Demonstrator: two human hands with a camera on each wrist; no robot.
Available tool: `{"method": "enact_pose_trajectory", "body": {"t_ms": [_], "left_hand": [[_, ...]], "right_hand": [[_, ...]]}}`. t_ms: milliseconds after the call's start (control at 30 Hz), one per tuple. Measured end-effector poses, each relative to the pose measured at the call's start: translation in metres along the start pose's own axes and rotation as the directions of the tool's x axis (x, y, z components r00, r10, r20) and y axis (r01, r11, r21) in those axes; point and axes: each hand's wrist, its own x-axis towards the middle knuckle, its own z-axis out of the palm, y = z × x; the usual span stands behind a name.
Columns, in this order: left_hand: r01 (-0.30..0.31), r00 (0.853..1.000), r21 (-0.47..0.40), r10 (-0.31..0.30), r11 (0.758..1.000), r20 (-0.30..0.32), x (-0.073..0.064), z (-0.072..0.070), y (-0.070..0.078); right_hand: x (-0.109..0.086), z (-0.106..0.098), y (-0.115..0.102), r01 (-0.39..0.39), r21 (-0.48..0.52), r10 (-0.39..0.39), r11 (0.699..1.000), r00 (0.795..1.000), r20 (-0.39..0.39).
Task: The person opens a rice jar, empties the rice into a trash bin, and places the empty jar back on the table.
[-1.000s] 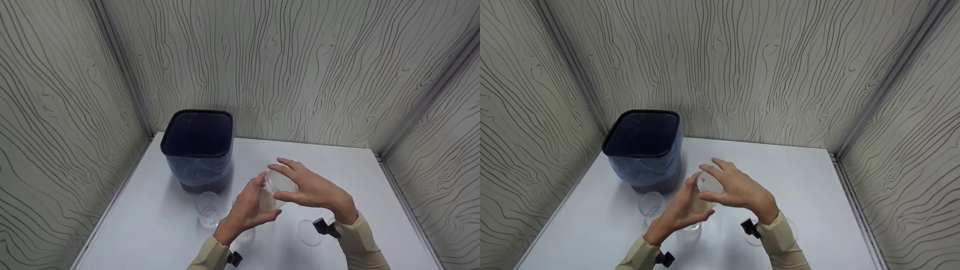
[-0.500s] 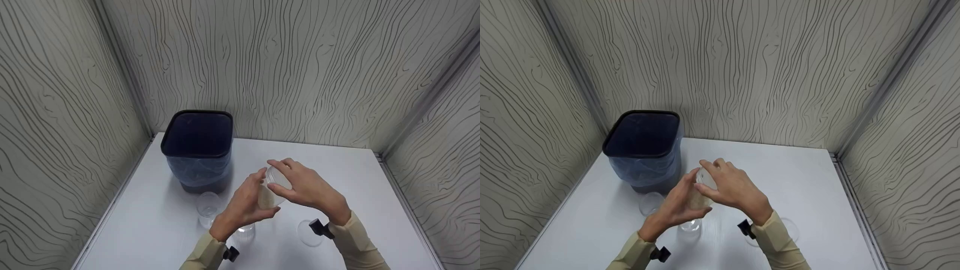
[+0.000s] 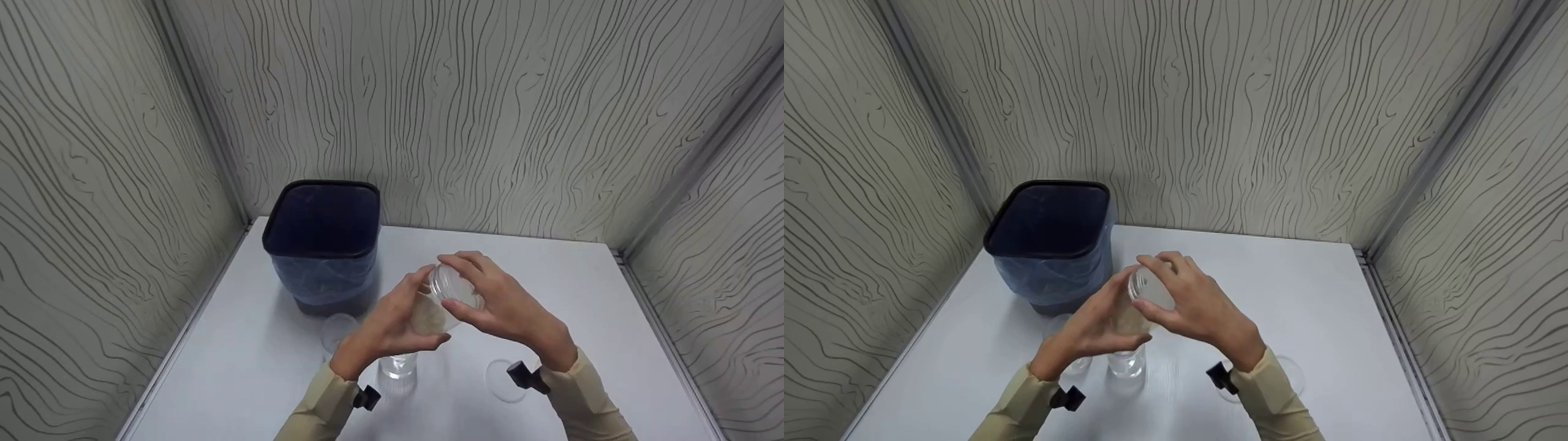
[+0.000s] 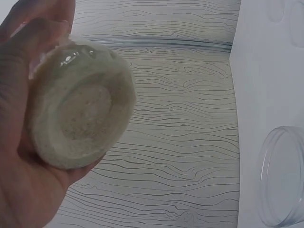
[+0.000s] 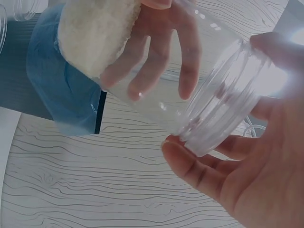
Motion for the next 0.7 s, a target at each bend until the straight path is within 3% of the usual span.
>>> {"method": "enact_pose_trajectory", "body": {"t_ms": [267,700], "left_hand": [[0.041,0.999,0.017,-0.041,0.999,0.004,0.002,-0.020,0.000],[0.023,1.000,0.064,-0.022,0.998,-0.020,0.015,-0.056,-0.003]], "right_hand": [[-0.001,-0.005,0.005,0.024,0.087,-0.018,0.996,0.998,-0.068],[-0.020,-0.009,0.026,-0.039,0.117,0.052,0.992,0.992,-0.115]]}}
